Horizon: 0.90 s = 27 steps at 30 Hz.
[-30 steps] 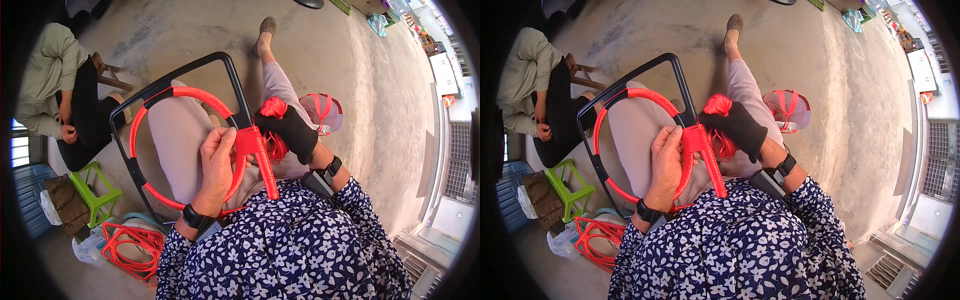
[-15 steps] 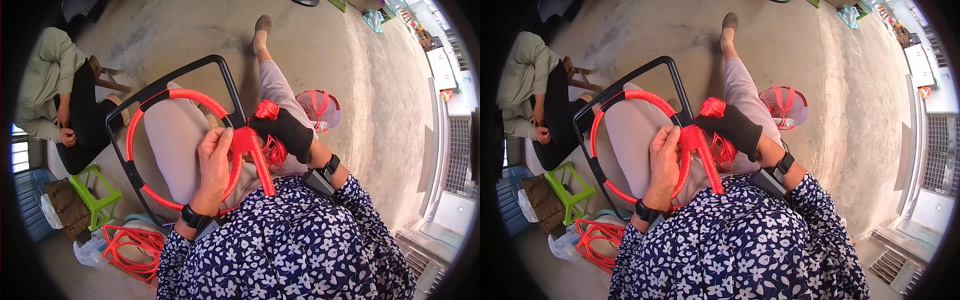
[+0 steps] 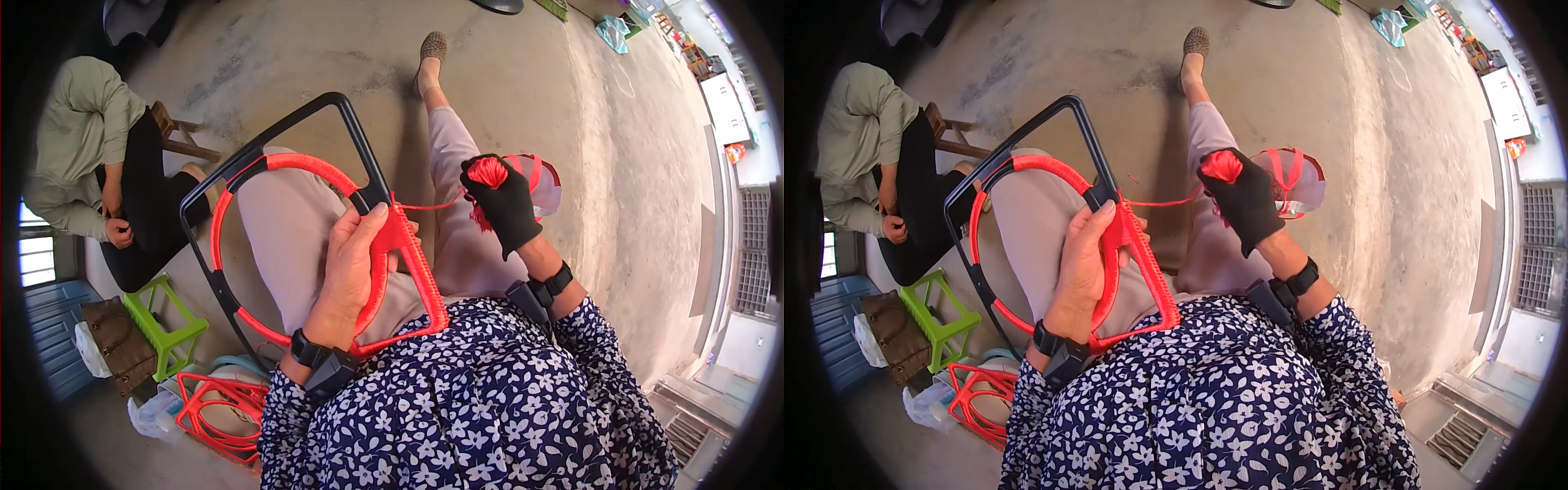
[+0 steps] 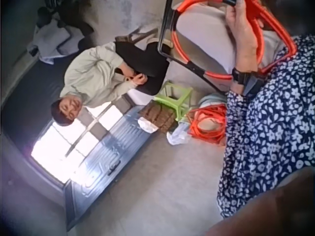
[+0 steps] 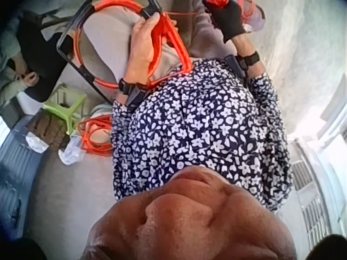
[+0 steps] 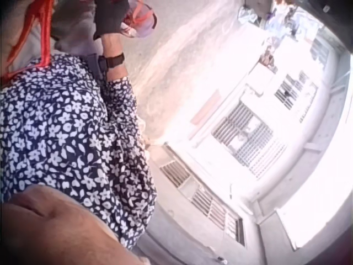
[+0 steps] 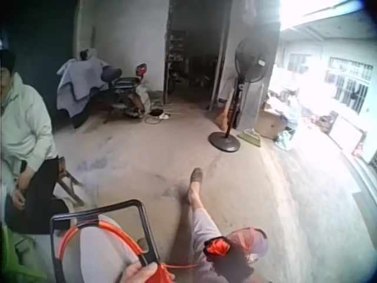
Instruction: Wrapping a red plastic cord around a black square frame to create a woven surface.
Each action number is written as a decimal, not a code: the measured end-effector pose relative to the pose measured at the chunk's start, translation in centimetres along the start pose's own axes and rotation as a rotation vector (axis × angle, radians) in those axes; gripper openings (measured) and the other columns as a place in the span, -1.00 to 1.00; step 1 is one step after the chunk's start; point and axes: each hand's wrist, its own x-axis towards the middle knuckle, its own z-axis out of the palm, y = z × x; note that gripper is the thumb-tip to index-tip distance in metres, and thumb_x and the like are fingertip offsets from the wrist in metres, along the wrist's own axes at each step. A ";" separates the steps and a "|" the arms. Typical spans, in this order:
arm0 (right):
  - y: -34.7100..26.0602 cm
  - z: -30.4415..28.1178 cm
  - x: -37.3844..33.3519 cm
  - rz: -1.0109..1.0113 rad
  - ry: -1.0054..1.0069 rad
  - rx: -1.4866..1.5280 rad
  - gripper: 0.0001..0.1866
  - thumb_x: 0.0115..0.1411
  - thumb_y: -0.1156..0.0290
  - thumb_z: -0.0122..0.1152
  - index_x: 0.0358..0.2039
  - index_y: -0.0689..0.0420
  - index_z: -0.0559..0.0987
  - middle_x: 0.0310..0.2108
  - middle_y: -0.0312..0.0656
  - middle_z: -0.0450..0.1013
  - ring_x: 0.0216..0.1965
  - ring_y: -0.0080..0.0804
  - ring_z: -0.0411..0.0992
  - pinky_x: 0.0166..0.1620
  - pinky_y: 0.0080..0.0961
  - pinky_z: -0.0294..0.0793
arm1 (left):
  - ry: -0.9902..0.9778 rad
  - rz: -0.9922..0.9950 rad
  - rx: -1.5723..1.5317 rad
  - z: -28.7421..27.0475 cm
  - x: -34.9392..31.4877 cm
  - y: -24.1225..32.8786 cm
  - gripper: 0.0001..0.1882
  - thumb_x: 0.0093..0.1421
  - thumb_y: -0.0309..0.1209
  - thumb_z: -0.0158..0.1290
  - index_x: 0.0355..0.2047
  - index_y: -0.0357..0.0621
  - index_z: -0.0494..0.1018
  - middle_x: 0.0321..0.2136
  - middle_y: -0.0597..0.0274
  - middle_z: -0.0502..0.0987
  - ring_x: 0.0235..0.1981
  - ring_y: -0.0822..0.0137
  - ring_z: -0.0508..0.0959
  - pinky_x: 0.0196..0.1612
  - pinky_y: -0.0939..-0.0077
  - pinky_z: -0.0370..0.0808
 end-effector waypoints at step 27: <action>-8.0 2.5 0.4 -1.614 -0.164 -1.159 -0.87 0.00 0.37 0.16 -0.40 0.06 0.49 -0.48 -0.34 0.39 -0.50 -0.46 0.46 -0.56 -0.55 0.44 | -0.054 -0.028 -0.129 -0.7 -0.6 -1.4 -0.79 0.31 -0.34 0.02 -0.14 -0.17 0.49 -0.41 0.37 0.55 -0.56 0.64 0.46 -0.69 0.73 0.29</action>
